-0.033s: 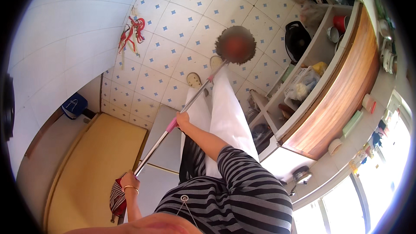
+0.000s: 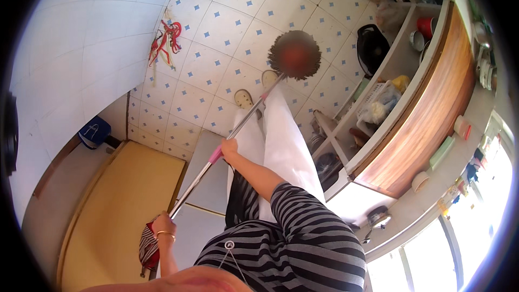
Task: The person mops the kitchen floor with a spin mop, then opens the refrigerator to retrieve an eggplant. They place the eggplant on the counter and proceed to open a plastic bag containing dark food items on the cutting board.
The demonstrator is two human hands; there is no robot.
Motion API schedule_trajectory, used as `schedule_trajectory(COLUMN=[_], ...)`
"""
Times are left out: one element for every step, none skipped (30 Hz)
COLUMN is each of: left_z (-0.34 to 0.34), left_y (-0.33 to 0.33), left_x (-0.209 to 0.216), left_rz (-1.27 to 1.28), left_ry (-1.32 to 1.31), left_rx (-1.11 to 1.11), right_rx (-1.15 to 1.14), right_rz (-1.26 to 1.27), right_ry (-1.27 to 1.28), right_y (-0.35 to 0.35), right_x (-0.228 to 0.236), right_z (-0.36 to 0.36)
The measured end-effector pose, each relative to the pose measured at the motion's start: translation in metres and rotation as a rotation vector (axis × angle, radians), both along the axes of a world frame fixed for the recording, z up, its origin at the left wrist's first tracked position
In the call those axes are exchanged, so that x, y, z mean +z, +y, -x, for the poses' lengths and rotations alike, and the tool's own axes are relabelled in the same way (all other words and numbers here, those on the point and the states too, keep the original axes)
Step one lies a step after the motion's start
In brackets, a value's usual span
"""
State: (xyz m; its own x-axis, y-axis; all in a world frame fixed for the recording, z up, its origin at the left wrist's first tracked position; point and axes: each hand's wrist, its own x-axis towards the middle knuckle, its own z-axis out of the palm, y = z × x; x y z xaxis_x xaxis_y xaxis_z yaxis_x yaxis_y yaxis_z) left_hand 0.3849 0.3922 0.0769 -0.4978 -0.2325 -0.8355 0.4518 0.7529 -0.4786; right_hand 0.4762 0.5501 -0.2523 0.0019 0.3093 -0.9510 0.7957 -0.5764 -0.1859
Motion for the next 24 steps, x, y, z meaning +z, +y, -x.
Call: schedule_trajectory(left_z=[0.002, -0.003, -0.008, -0.011, -0.013, -0.015, -0.016, -0.011, -0.002, -0.002, 0.000, -0.001, 0.003, 0.007, 0.011, 0.017, 0.023, 0.030, 0.036, 0.042, 0.050, 0.059, 0.068, 0.076], left_y=[0.000, 0.007, 0.016, 0.028, 0.040, 0.049, 0.062, 0.093, 0.126, 0.144, 0.159, 0.167, 0.178, 0.188, 0.195, 0.197, 0.198, 0.198, 0.198, 0.197, 0.195, 0.201, 0.209, 0.214], left_x=[-0.002, -0.007, -0.015, -0.022, -0.031, -0.044, -0.056, -0.061, -0.067, -0.078, -0.089, -0.096, -0.097, -0.095, -0.093, -0.091, -0.088, -0.086, -0.085, -0.084, -0.083, -0.084, -0.084, -0.085], left_rz=[-0.010, -0.018, -0.031, -0.081, -0.132, -0.199, -0.269, -0.331, -0.385, -0.420, -0.456, -0.484, -0.489, -0.493, -0.497, -0.472, -0.447, -0.421, -0.408, -0.395, -0.382, -0.375, -0.367, -0.359], left_ry=[0.001, -0.004, -0.010, -0.040, -0.071, -0.119, -0.168, -0.237, -0.311, -0.328, -0.348, -0.359, -0.396, -0.432, -0.467, -0.476, -0.484, -0.491, -0.501, -0.511, -0.520, -0.541, -0.561, -0.581], left_rx=[-0.002, 0.003, 0.008, 0.007, 0.001, 0.003, 0.003, -0.002, -0.015, -0.003, 0.007, 0.032, -0.009, -0.049, -0.088, -0.118, -0.149, -0.179, -0.204, -0.231, -0.257, -0.279, -0.302, -0.324], right_rx=[-0.076, -0.147, -0.217, -0.054, 0.106, 0.166, 0.177, 0.129, 0.068, 0.106, 0.142, 0.105, 0.048, -0.013, -0.073, -0.133, -0.197, -0.261, -0.328, -0.341, -0.355, -0.372, -0.389, -0.405], right_rz=[0.072, 0.144, 0.211, 0.136, 0.059, 0.003, -0.053, -0.087, -0.113, -0.156, -0.200, -0.204, -0.208, -0.185, -0.162, -0.140, -0.117, -0.093, -0.074, -0.041, -0.008, 0.017, -0.001, -0.019], right_ry=[0.019, 0.031, 0.044, 0.015, -0.027, -0.055, -0.076, -0.084, -0.107, -0.147, -0.189, -0.145, -0.113, -0.114, -0.114, -0.112, -0.121, -0.129, -0.147, -0.149, -0.151, -0.151, -0.157, -0.162], right_y=[0.003, 0.020, 0.042, 0.062, 0.083, 0.104, 0.129, 0.154, 0.182, 0.215, 0.241, 0.262, 0.277, 0.278, 0.274, 0.274, 0.268, 0.257, 0.250, 0.244, 0.236, 0.233, 0.229, 0.223], right_x=[0.002, 0.004, 0.003, -0.002, -0.008, -0.019, -0.038, -0.062, -0.078, -0.073, -0.065, -0.044, -0.028, -0.037, -0.048, -0.047, -0.044, -0.038, -0.031, -0.033, -0.036, -0.041, -0.046, -0.051], right_z=[0.004, 0.005, 0.006, 0.004, 0.003, -0.002, -0.010, -0.021, -0.033, -0.031, -0.030, -0.023, -0.026, -0.038, -0.048, -0.048, -0.049, -0.050, -0.053, -0.055, -0.056, -0.057, -0.058, -0.057])
